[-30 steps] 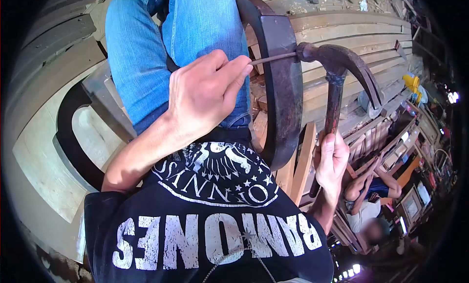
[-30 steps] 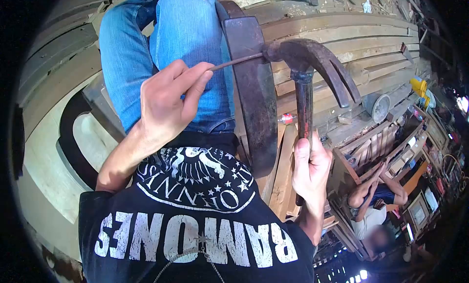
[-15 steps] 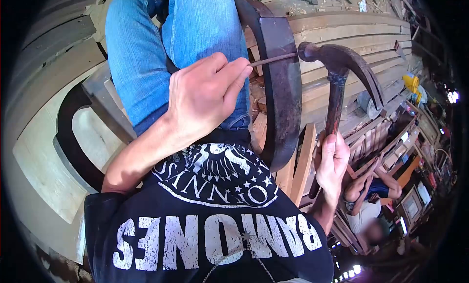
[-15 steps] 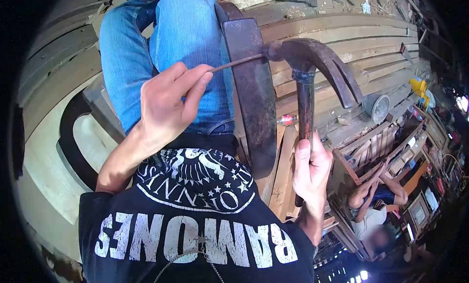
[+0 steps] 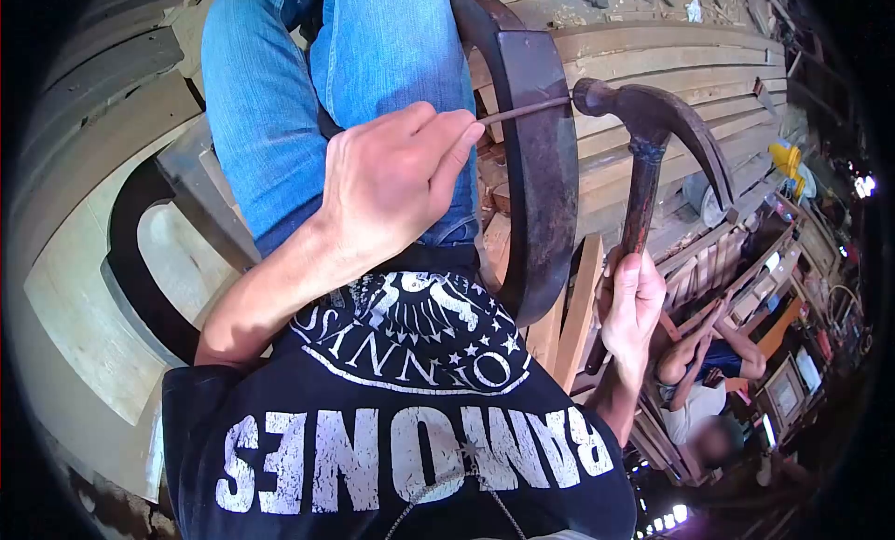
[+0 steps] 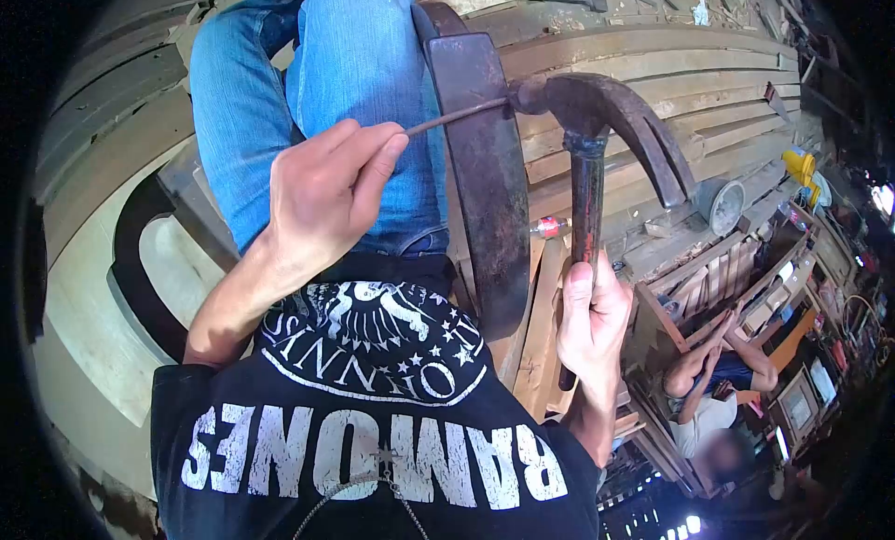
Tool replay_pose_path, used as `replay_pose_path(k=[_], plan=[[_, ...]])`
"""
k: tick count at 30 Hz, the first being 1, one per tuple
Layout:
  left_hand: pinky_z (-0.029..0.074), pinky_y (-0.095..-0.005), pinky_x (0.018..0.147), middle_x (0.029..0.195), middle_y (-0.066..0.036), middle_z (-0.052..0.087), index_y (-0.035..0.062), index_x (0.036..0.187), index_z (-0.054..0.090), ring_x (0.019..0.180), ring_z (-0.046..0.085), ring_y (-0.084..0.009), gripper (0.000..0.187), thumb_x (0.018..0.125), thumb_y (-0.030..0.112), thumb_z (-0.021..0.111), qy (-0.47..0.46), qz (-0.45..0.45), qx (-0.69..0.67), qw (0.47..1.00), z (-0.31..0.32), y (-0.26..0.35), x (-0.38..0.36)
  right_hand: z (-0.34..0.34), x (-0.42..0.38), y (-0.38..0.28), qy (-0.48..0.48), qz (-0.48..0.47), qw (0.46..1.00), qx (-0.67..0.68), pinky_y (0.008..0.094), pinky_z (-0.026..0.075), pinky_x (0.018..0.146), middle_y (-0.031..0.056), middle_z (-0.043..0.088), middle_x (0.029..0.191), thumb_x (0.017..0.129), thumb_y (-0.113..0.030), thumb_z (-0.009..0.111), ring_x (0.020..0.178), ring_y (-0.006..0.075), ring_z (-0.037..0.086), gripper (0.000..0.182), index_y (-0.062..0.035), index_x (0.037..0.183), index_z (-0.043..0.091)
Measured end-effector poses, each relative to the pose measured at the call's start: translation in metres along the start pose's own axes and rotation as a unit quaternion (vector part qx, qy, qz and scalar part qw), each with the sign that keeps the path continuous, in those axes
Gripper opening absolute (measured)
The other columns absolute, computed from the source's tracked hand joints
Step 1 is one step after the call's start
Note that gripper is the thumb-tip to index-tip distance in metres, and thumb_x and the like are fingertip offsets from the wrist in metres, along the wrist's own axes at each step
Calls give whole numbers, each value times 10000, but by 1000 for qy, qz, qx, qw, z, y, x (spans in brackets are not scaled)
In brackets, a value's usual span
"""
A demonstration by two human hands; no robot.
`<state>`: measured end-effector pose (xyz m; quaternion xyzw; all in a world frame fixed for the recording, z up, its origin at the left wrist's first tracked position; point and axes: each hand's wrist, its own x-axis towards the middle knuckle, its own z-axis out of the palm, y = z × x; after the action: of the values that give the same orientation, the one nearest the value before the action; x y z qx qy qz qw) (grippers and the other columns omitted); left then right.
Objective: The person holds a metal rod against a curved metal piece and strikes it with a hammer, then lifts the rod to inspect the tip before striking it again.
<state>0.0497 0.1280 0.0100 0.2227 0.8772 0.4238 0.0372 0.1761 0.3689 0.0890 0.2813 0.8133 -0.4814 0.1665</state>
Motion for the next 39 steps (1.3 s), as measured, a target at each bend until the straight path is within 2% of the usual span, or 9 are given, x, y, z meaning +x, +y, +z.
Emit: replay_pose_path(k=[2,9,12,17,22,26,28,31,39], plan=[[405,-333,446,614,-73,531,25,904,683,487,528,-225,68,855,72,679,-11,-11,-3,1000,-3,4,1,-3,0,0,-21,9,1000,-10,224,314,482,-55,423,584,1021,-362,456,524,24,392,368,-33,880,541],[415,-335,450,612,-84,560,20,881,678,495,552,-230,50,860,65,669,-21,-13,-5,1000,-4,10,3,-2,1,1,1,-9,999,-31,225,308,466,-63,414,576,1024,-360,449,506,25,379,370,-31,889,551],[420,-338,453,611,-92,570,13,869,676,497,563,-236,52,864,63,663,-26,-24,-8,999,-9,12,2,-2,0,0,-9,-6,1000,2,234,313,461,-58,416,567,1023,-355,452,497,28,386,366,-35,876,550],[428,-330,459,609,-105,581,6,838,673,497,573,-247,63,865,61,658,-31,-57,0,998,-17,17,1,-2,2,0,-34,-28,998,-34,237,320,454,-54,432,548,1021,-327,466,483,36,413,349,-40,831,520],[429,-327,456,611,-104,591,7,832,675,497,580,-247,63,864,59,658,-42,-59,12,997,-20,18,2,2,4,-8,-19,-28,999,-4,235,315,439,-52,432,529,1021,-300,468,466,31,406,361,-44,769,499],[430,-327,451,610,-105,595,10,834,679,492,581,-252,65,862,65,661,-53,-60,23,997,-20,17,2,-2,6,-4,-25,-42,997,-54,234,314,438,-50,432,527,1021,-295,467,464,34,398,354,-40,778,505],[431,-328,450,611,-104,597,11,834,680,494,582,-253,68,863,69,662,-54,-59,28,996,-22,18,3,1,5,-7,-27,-37,999,3,187,233,399,-85,385,557,1030,-358,431,438,1,335,361,-75,817,501],[432,-330,450,617,-105,602,13,835,683,498,585,-254,74,865,77,662,-50,-58,21,997,-21,19,4,-1,7,-4,-36,-54,997,-50,188,238,399,-86,382,568,1027,-362,439,445,2,340,355,-77,822,493],[435,-324,455,634,-109,618,13,844,688,505,594,-252,80,868,85,664,-65,-70,12,995,-22,16,5,0,8,-8,-37,-61,996,-61,193,246,399,-82,385,579,1026,-354,445,446,5,341,352,-80,810,487]])
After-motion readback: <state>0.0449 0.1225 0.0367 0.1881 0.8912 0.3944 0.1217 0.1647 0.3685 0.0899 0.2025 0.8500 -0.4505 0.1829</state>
